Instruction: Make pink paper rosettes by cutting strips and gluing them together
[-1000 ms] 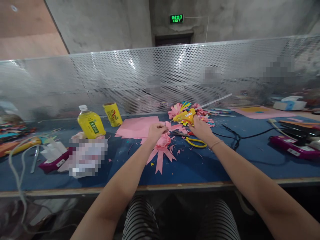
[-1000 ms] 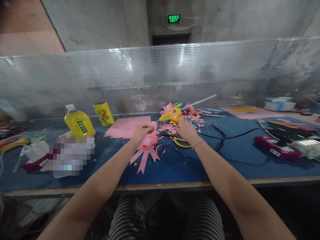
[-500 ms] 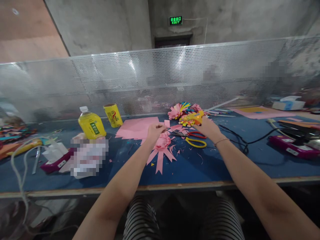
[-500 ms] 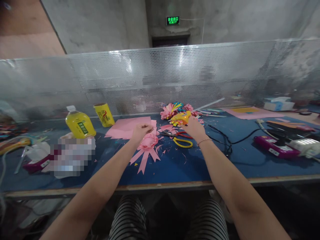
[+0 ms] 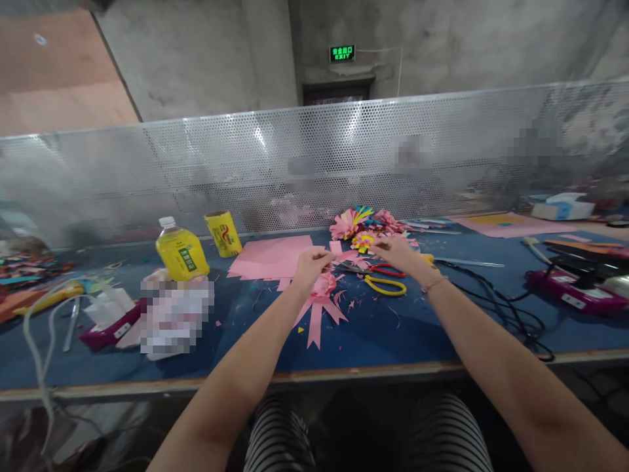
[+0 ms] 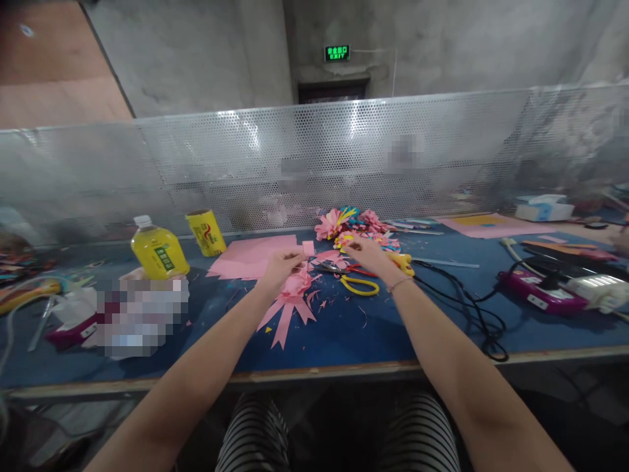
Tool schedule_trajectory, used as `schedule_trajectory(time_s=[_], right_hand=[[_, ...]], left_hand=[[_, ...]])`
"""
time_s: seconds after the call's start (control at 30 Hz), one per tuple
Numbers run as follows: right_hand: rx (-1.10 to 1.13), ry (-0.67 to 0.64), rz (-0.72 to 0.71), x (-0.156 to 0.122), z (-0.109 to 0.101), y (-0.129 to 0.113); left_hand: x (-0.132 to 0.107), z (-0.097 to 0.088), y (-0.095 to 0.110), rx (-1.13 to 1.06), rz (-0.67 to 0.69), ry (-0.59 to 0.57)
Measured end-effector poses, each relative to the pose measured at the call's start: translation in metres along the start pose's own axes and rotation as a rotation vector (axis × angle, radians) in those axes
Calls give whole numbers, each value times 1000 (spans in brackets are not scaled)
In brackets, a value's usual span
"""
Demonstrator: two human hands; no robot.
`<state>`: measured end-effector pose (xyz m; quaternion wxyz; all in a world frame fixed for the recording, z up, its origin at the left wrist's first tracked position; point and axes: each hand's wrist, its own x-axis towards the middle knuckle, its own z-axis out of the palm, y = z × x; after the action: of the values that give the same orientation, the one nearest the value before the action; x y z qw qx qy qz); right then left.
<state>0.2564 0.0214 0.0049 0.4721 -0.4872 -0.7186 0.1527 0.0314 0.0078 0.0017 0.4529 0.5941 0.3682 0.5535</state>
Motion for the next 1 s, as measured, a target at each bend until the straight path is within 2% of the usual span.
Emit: schedule_trajectory(time_s=[0.07, 0.1, 0.17, 0.23, 0.37, 0.5, 0.77, 0.9, 1.0], right_hand=[[259, -164, 93, -5, 26, -18], [380, -192, 119, -9, 36, -25], [549, -143, 144, -15, 52, -34], [662, -86, 128, -18, 58, -38], [738, -51, 114, -18, 57, -39], [758, -80, 134, -16, 57, -37], [771, -43, 136, -15, 60, -32], [849, -19, 181, -16, 58, -38], [891, -50, 232, -17, 55, -42]], left_hand=[[-3, 5, 0, -20, -33, -13], [-4, 7, 0, -36, -42, -16], [-4, 10, -2, -73, -52, -14], [-4, 12, -3, -95, -60, 1], [-5, 14, -2, -83, -58, 34], [-7, 15, 0, -67, -35, 23], [-8, 18, 2, -12, -11, -5], [-8, 17, 1, 16, 10, -16], [-7, 17, 0, 36, 37, -23]])
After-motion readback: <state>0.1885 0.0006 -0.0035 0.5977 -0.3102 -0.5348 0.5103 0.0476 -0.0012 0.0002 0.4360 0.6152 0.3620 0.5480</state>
